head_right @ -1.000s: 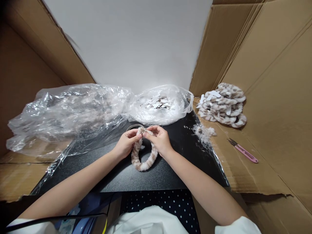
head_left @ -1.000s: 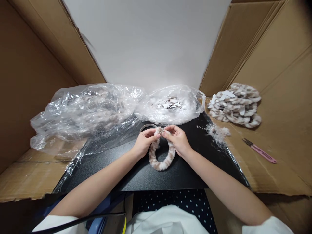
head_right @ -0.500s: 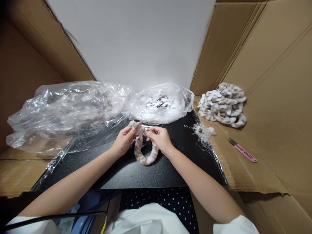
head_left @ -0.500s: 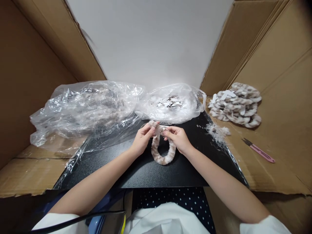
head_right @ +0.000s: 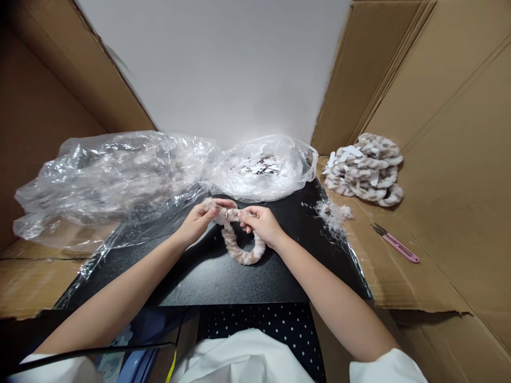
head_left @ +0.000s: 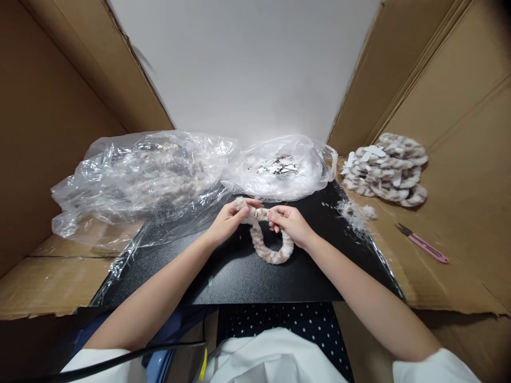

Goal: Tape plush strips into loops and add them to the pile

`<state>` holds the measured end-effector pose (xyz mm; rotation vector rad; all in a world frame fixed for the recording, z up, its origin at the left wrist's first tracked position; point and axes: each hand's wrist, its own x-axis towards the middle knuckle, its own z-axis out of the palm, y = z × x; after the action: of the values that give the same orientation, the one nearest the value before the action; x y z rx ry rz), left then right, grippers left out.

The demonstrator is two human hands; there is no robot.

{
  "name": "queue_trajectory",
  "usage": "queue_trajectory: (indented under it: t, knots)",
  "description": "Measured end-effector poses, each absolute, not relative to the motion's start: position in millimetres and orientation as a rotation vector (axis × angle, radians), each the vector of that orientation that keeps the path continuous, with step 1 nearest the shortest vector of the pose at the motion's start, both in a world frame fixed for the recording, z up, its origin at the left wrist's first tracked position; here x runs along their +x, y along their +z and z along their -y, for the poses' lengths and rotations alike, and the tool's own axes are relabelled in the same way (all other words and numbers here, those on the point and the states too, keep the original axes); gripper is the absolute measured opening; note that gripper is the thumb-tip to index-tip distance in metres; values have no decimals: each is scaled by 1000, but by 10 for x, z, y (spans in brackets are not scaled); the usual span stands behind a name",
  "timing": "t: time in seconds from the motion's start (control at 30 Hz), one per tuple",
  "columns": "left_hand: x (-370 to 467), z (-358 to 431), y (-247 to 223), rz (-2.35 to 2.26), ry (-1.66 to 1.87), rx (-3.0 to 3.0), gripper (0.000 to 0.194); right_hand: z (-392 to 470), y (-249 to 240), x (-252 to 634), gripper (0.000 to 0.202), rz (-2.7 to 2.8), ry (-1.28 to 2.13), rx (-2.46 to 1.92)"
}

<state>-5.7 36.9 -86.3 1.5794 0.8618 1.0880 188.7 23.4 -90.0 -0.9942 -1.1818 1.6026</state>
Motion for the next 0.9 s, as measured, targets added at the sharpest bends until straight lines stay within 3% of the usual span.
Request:
queue_trajectory:
  t: [0.27, 0.5, 0.9]
  knots:
    - [-51, -335, -860, -832, 956, 1638, 39, -228, -907, 1875, 37, 1109, 1644, -969]
    - [-226, -490, -935, -671, 660, 1441, 53, -267, -920, 1947, 35, 1172, 1744, -936]
    - [-155, -451, -965, -744, 446, 1190, 39, -289, -993, 1934, 28, 1417, 1532, -1005]
